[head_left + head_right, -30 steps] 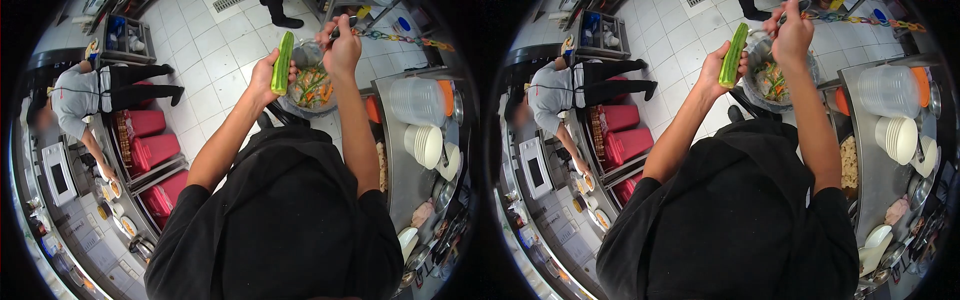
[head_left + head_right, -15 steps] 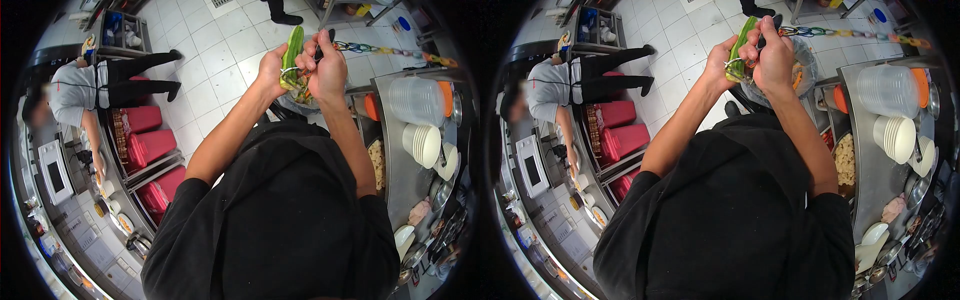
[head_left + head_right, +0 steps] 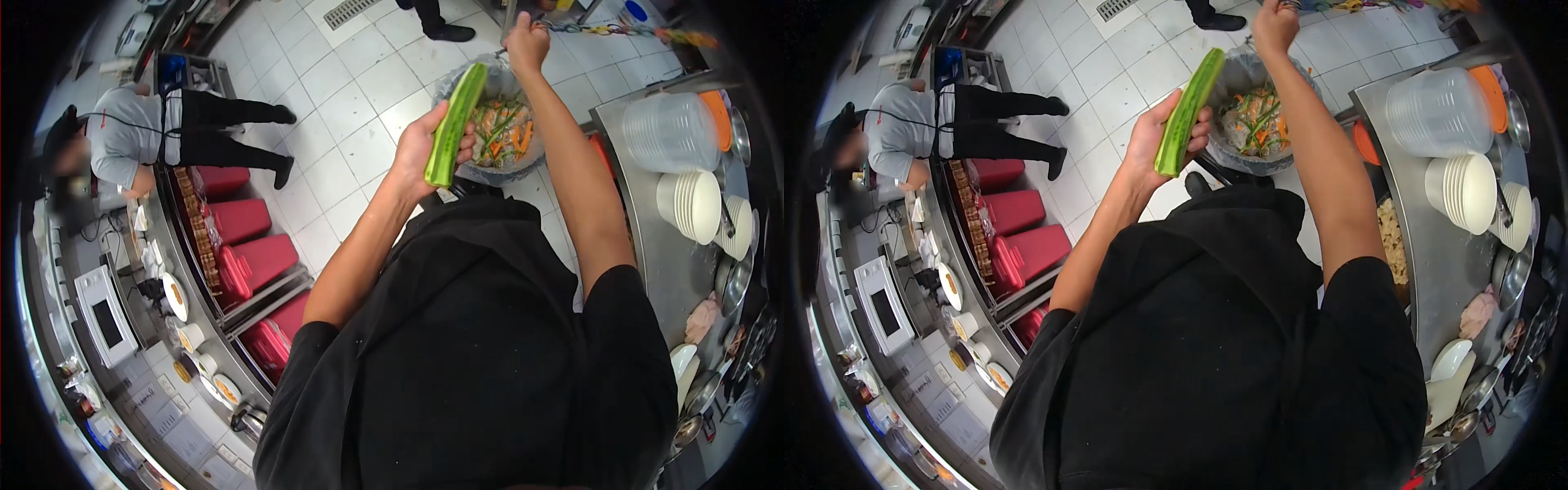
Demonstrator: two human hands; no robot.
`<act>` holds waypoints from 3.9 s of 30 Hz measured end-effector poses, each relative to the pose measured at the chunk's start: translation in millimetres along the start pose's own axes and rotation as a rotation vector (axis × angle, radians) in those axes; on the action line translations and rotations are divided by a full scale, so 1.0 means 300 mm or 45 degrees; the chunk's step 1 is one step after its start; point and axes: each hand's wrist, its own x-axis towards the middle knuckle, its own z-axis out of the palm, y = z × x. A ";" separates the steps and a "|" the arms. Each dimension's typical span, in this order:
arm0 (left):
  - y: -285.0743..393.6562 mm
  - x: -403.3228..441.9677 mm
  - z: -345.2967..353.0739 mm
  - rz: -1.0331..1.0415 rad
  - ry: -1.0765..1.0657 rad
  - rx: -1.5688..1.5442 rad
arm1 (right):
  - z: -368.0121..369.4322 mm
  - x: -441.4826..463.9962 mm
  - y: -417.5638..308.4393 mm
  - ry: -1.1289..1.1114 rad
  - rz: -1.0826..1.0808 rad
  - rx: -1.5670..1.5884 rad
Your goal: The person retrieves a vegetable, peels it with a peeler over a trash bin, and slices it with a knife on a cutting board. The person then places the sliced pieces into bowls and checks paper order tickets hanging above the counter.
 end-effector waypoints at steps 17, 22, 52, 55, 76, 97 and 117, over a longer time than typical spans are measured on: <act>0.045 0.058 -0.011 0.224 0.351 0.415 | -0.152 -0.314 -0.263 -0.777 0.775 0.000; 0.064 0.065 -0.041 0.234 0.261 0.299 | -0.207 -0.247 -0.148 -0.764 0.670 -0.462; -0.004 0.110 0.064 0.159 0.075 -0.063 | -0.105 -0.413 -0.417 -0.529 0.776 0.864; -0.020 0.104 0.042 0.182 0.085 -0.031 | -0.091 -0.386 -0.390 -0.493 0.745 0.866; 0.020 0.062 0.047 0.366 -0.065 0.002 | 0.038 -0.285 -0.394 -0.383 0.670 0.849; 0.034 -0.045 0.015 0.304 -0.125 0.219 | 0.033 0.073 -0.111 -0.094 -0.080 -0.283; 0.104 -0.027 -0.143 0.347 -0.081 -0.320 | -0.232 -0.232 -0.038 -0.486 0.097 -1.027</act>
